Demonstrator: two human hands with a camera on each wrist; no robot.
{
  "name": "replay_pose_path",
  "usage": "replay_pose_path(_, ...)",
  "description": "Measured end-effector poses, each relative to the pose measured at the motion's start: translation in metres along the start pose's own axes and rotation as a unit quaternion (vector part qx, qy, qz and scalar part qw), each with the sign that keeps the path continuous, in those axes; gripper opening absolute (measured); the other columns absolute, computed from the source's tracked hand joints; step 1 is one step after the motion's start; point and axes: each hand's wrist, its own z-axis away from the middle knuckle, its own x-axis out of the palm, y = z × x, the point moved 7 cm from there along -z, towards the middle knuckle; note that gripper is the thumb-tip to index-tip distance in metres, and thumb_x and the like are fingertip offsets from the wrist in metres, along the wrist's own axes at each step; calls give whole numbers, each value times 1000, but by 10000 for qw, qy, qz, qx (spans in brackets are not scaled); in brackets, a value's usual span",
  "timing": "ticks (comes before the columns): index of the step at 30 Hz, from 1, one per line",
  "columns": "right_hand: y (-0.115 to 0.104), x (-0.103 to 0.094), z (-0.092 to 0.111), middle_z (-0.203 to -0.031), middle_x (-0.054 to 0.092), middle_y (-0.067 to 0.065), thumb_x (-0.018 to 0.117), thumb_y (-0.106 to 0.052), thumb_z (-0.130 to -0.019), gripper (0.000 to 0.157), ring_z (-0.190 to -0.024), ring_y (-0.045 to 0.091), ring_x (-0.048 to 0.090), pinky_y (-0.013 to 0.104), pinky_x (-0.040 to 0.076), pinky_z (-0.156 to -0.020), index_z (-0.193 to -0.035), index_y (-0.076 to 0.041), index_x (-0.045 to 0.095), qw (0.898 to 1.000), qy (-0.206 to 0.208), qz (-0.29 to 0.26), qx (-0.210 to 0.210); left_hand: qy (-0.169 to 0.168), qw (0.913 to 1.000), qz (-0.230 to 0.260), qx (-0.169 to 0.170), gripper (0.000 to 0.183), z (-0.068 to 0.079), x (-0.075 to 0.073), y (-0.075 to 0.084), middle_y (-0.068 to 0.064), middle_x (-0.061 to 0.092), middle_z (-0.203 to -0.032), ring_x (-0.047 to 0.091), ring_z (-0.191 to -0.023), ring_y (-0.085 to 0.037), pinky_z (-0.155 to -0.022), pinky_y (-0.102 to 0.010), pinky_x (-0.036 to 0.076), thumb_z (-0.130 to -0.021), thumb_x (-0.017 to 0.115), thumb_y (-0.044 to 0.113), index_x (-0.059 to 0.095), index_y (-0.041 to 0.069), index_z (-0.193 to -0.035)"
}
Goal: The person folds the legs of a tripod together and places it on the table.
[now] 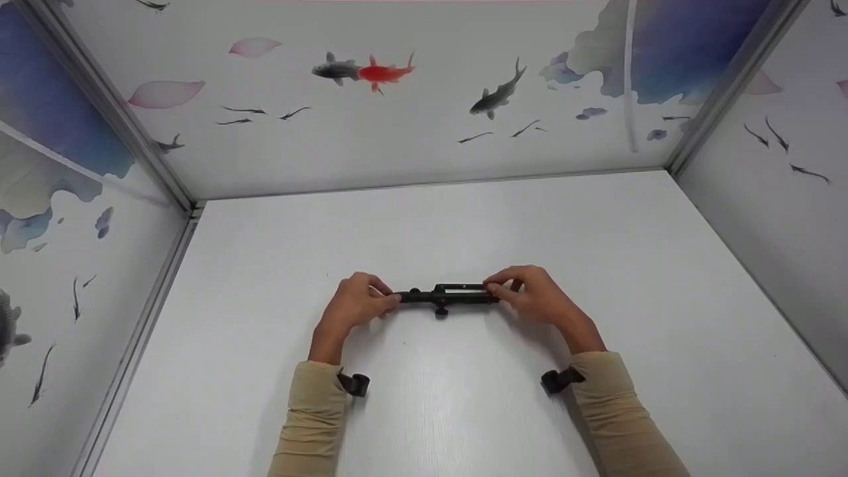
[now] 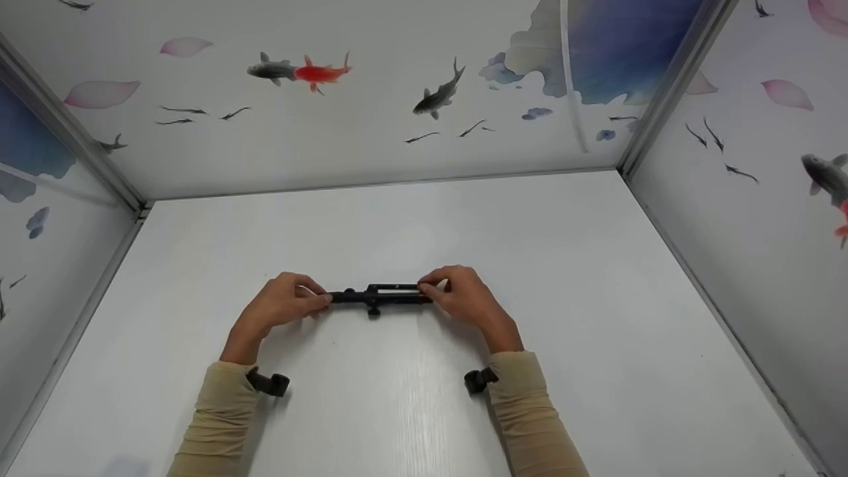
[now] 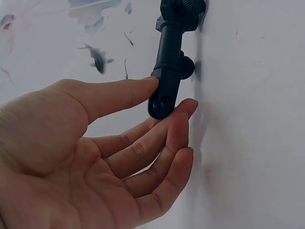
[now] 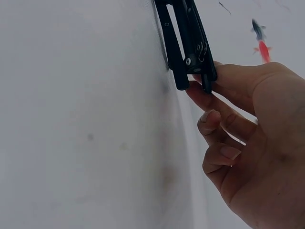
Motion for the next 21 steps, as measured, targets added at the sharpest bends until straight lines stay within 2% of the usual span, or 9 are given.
replay_pose_path(11, 2, 2, -1, -105, 74, -4, 66, -33, -98, 17, -79, 17, 61, 28, 50, -60, -109, -26, 78, 9998, -108, 29, 135, 40, 9999, -94, -9, 26, 0, -1, -1, -3, 78, -91, 70, -80, -15, -75, -34, 50, -91, 75, 31, 72, 11, -109)
replay_pose_path(17, 2, 1, -1, -101, 75, -6, 64, -33, -100, 19, -86, 15, 62, 31, 49, -72, -110, -24, 77, 9998, -110, 127, 135, 209, 9997, 11, 111, 44, 0, -2, 1, -10, 74, -114, 72, -100, -23, -88, -43, 55, -90, 75, 31, 65, 7, -126)
replay_pose_path(21, 0, -3, -1, -104, 76, -5, 61, -33, -102, 25, -90, 16, 64, 35, 49, -78, -115, -18, 76, 9997, 182, 183, 42, 443, 9985, -61, 309, 48, -3, -2, 3, -13, 69, -125, 66, -115, -28, -97, -47, 52, -92, 74, 32, 61, 8, -132)
